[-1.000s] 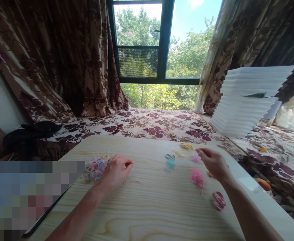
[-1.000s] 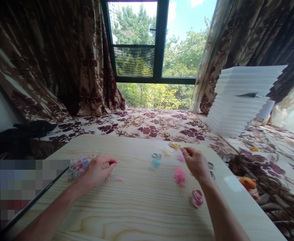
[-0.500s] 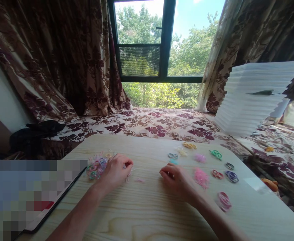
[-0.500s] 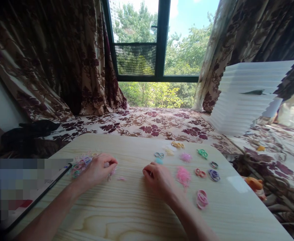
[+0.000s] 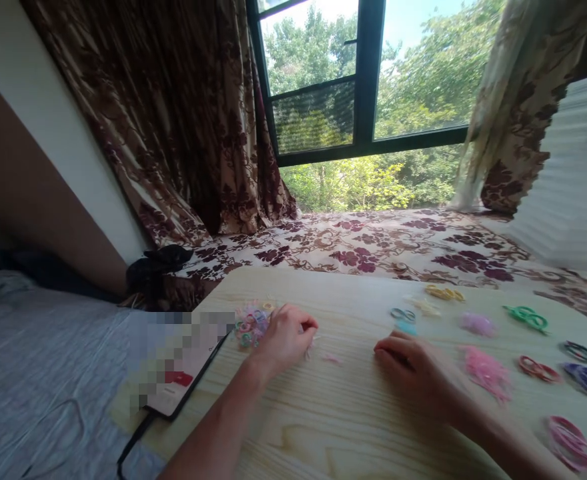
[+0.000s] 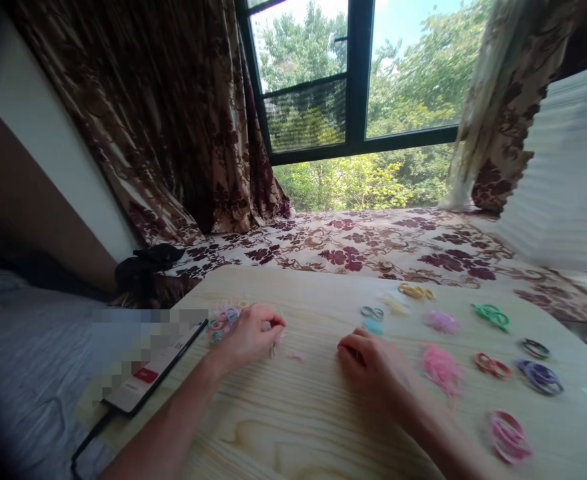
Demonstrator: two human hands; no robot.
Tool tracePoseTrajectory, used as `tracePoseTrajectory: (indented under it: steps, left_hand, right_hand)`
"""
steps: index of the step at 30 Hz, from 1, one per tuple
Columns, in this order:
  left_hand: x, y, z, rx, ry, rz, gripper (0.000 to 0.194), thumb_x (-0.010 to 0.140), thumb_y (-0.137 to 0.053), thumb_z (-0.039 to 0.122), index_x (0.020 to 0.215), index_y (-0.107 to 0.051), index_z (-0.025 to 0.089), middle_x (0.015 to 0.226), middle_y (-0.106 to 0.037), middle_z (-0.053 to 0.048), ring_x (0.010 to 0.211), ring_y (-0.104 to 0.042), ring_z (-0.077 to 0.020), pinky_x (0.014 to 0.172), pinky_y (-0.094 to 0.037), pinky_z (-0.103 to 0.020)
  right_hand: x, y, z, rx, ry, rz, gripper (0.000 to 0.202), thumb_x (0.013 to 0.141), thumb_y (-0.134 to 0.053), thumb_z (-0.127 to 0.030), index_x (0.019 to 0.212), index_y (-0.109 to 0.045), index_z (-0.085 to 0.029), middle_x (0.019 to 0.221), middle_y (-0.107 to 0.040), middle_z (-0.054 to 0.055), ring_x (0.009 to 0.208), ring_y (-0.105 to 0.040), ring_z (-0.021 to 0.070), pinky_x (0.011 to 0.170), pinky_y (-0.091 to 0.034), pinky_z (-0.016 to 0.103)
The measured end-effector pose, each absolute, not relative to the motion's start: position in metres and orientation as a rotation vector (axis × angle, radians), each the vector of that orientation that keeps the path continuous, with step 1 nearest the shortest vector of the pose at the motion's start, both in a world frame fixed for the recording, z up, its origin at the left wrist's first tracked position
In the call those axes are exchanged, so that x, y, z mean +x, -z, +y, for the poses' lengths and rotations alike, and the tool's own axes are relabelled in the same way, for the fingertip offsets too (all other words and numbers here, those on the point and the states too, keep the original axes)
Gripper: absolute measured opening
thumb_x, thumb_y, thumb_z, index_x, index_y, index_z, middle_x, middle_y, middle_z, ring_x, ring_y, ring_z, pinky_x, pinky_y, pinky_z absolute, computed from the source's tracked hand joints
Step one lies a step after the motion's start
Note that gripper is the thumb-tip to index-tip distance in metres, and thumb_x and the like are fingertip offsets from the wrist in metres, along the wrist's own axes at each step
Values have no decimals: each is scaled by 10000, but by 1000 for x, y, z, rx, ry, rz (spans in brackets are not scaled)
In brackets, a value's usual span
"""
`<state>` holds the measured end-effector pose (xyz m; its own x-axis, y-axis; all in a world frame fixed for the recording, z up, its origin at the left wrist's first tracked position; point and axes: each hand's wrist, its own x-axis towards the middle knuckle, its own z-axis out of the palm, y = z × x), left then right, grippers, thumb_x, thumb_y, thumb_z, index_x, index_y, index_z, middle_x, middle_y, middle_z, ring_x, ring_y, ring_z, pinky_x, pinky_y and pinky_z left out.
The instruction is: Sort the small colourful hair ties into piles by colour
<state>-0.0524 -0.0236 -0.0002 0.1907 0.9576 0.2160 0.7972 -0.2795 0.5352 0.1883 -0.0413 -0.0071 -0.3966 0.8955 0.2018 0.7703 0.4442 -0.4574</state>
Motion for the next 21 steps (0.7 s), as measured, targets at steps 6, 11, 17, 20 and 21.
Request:
tracePoseTrajectory:
  steps: [6, 11, 17, 20, 21]
  left_hand:
    - [-43, -8, -35, 2288, -656, 1528, 97, 703, -586, 218, 665, -675, 206, 715, -642, -9, 837, -537, -167, 892, -348, -314]
    - [-40, -7, -40, 2390, -600, 1441, 81, 701, -607, 242, 643, -638, 194, 695, -618, 1, 818, -517, -155, 884, -337, -305]
    - [-39, -4, -40, 2465, -567, 1447, 127, 734, -553, 191, 611, -584, 179, 716, -606, -8, 839, -507, -160, 896, -333, -316]
    - [-38, -3, -40, 2487, -572, 1432, 151, 751, -534, 194, 604, -563, 175, 714, -597, -12, 835, -508, -160, 898, -338, -321]
    - [-38, -3, -40, 2487, -580, 1426, 154, 750, -532, 193, 600, -558, 175, 708, -593, -12, 830, -509, -159, 893, -344, -320]
  right_hand:
    - [187, 6, -42, -1428, -447, -2278, 332, 833, -369, -334, 726, -657, -208, 763, -653, 50, 678, -607, 184, 601, -430, 274]
    - [187, 5, -43, -1427, -417, -2273, 331, 830, -373, -336, 720, -658, -208, 760, -654, 50, 676, -608, 186, 592, -433, 274]
    - [188, 6, -41, -1419, -392, -2283, 331, 837, -377, -349, 740, -662, -210, 761, -654, 49, 666, -604, 179, 583, -428, 267]
    - [188, 5, -41, -1422, -390, -2292, 332, 837, -377, -350, 746, -664, -209, 766, -655, 48, 662, -605, 175, 582, -431, 263]
    - [187, 5, -42, -1418, -388, -2292, 331, 836, -380, -351, 746, -665, -210, 764, -655, 47, 660, -605, 173, 581, -432, 260]
